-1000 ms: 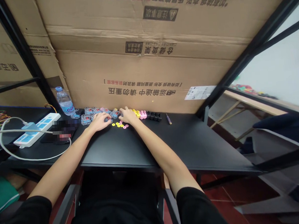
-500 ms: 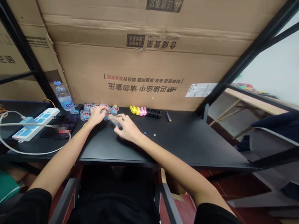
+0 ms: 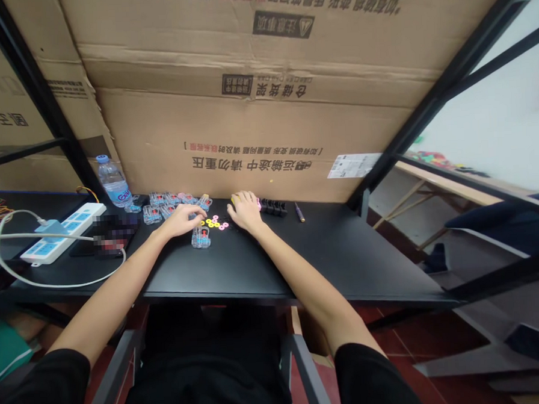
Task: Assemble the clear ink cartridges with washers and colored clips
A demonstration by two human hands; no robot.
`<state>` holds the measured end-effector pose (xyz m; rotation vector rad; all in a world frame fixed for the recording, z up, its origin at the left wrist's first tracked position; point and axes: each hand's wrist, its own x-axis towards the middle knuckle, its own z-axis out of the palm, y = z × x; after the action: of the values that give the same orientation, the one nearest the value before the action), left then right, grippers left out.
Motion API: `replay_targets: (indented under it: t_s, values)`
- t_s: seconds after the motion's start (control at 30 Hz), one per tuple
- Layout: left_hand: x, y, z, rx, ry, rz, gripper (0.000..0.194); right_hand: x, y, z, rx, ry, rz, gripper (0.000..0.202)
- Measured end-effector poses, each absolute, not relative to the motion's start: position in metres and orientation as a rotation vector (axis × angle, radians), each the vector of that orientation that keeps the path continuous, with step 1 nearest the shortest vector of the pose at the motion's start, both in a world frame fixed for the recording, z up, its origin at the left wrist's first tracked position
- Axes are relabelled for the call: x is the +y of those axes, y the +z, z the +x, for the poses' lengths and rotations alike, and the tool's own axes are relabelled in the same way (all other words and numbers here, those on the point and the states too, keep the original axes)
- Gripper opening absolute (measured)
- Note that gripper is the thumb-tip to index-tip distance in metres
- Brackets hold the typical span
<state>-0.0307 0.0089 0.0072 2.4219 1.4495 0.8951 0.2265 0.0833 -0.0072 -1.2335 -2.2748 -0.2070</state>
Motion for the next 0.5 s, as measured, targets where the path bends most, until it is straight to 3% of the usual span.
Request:
replay_targets:
  t_s: [0.33,0.5]
  values:
    - [0.000,0.009,-0.020,1.316,0.631,2.501,0.038,0.105,-0.023,0.247,-2.346,-0.238,-1.264,0.030]
    - [0.000,0.011,-0.009,1.454,0.705,2.434,0.029,0.104,-0.018,0.242,-2.284,-0.226,-1.317,0.033]
